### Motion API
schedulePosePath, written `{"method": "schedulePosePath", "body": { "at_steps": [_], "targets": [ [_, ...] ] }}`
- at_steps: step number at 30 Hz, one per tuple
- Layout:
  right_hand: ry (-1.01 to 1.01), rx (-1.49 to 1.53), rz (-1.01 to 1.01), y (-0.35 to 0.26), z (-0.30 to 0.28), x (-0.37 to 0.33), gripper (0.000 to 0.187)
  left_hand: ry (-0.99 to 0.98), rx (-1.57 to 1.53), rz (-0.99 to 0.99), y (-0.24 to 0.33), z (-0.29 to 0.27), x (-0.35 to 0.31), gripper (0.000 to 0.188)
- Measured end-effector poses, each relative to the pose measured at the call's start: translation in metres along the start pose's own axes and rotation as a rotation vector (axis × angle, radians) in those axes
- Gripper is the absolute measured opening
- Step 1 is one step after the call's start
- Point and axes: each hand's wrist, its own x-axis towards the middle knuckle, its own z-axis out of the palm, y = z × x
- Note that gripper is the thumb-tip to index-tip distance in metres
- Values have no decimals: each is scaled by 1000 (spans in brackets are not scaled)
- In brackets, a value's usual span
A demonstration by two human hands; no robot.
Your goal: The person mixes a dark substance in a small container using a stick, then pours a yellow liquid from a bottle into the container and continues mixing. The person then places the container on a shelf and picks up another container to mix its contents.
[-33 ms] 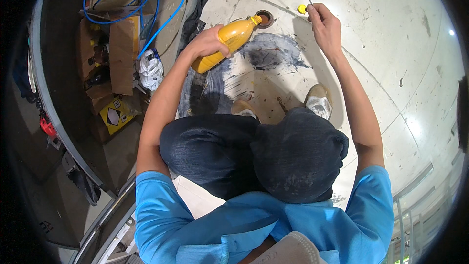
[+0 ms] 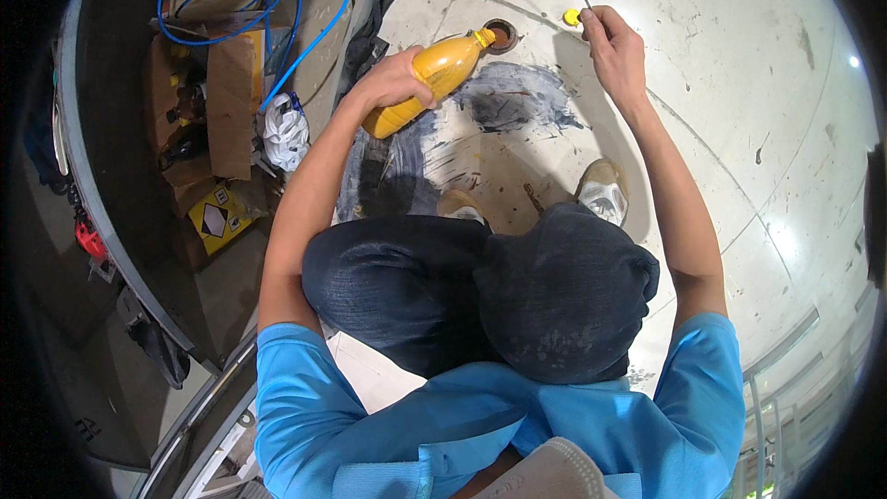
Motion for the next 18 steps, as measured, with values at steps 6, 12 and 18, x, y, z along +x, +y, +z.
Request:
{"method": "schedulePosePath", "body": {
  "at_steps": [6, 12, 18],
  "targets": [
    [13, 40, -6, -10, 0, 2, 40, 18, -10, 8, 0, 1, -1, 81],
    [127, 48, -260, -30, 6, 10, 36, 17, -20, 15, 0, -2, 3, 78],
    [119, -42, -287, -48, 4, 10, 35, 32, -1, 29, -1, -1, 3, 78]
  ]
}}
